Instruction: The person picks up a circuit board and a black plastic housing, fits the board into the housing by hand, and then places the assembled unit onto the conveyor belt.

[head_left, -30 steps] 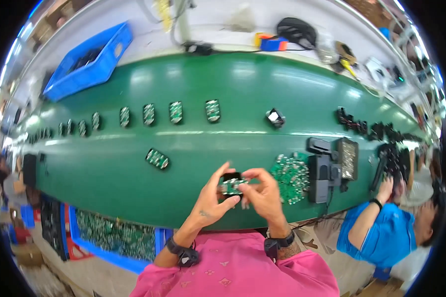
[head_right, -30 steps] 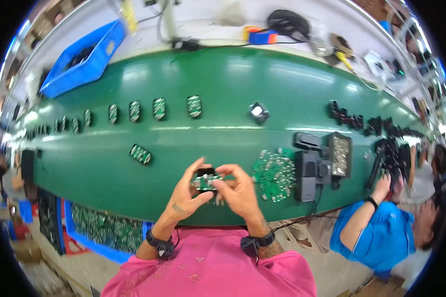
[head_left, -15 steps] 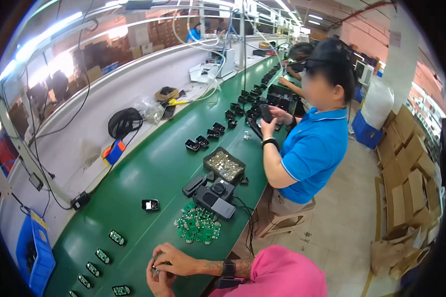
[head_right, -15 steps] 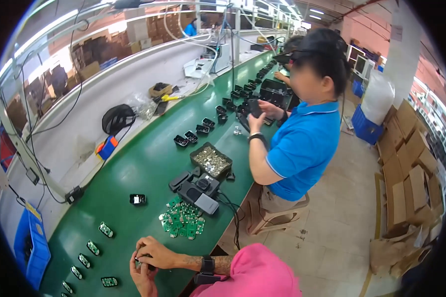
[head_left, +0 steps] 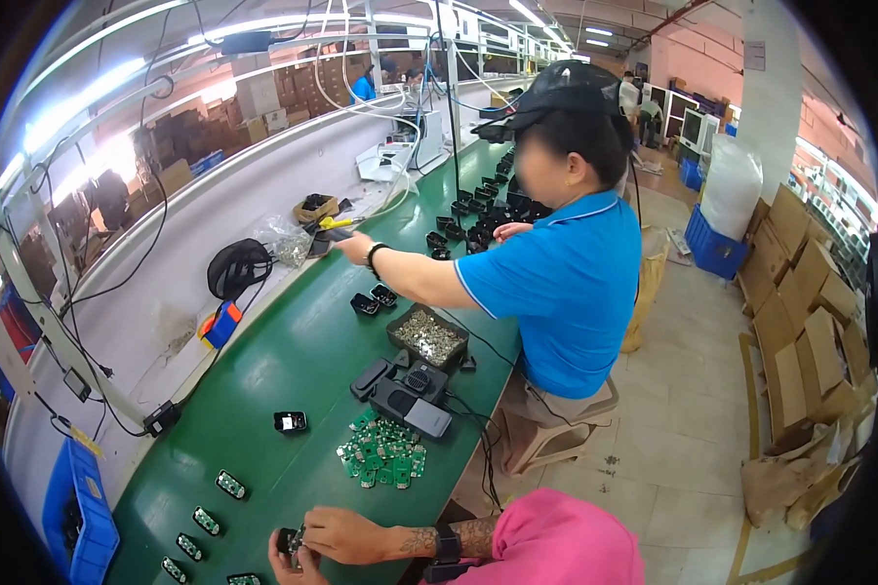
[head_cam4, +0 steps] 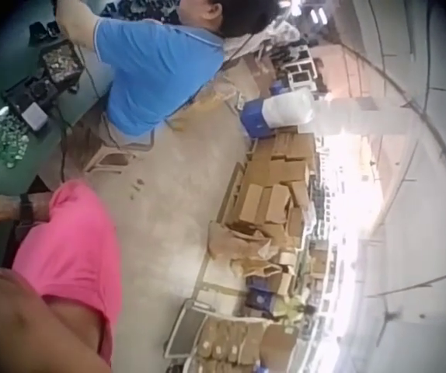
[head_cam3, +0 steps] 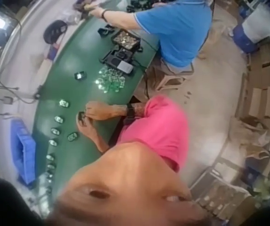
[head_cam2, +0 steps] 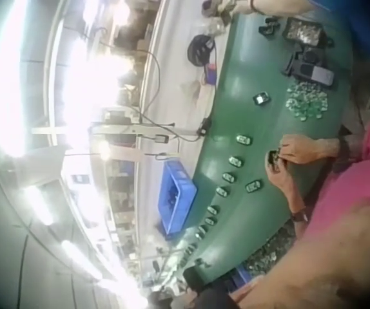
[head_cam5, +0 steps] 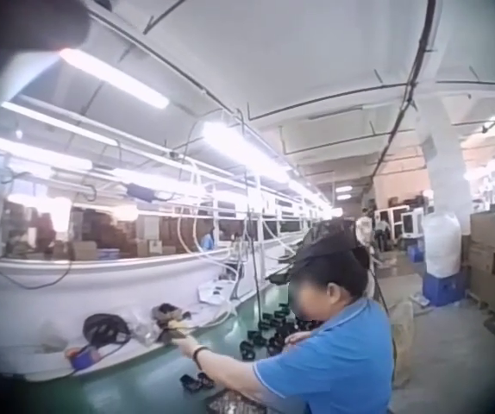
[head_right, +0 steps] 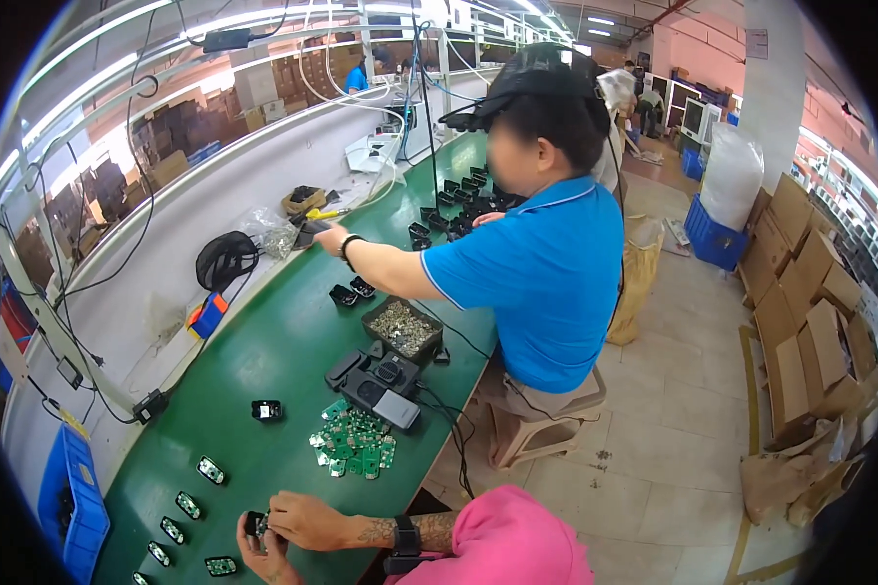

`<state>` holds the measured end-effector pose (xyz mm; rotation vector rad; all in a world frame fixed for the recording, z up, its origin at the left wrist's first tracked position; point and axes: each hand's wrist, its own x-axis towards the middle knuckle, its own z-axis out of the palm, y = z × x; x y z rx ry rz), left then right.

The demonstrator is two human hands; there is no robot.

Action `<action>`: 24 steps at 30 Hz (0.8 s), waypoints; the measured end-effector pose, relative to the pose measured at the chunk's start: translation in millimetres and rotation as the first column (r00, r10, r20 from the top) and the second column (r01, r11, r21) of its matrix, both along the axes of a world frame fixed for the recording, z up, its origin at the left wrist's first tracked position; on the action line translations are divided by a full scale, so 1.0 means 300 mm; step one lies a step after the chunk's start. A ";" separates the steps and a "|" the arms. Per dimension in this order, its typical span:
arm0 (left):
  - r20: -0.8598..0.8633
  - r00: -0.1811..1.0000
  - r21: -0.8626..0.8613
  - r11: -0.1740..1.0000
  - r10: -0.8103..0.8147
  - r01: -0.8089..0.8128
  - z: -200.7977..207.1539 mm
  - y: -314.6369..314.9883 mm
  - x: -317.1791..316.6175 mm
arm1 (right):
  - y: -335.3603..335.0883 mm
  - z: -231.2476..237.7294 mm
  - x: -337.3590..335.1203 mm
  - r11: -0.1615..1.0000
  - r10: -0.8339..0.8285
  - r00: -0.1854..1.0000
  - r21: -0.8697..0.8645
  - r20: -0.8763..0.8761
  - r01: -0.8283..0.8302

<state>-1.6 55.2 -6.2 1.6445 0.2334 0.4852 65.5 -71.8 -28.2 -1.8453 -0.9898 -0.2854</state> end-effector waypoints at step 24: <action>0.015 1.000 0.139 0.990 0.026 -0.028 0.111 0.008 -0.041 | -0.056 0.197 0.052 0.987 0.162 0.972 0.024 -0.170 -0.160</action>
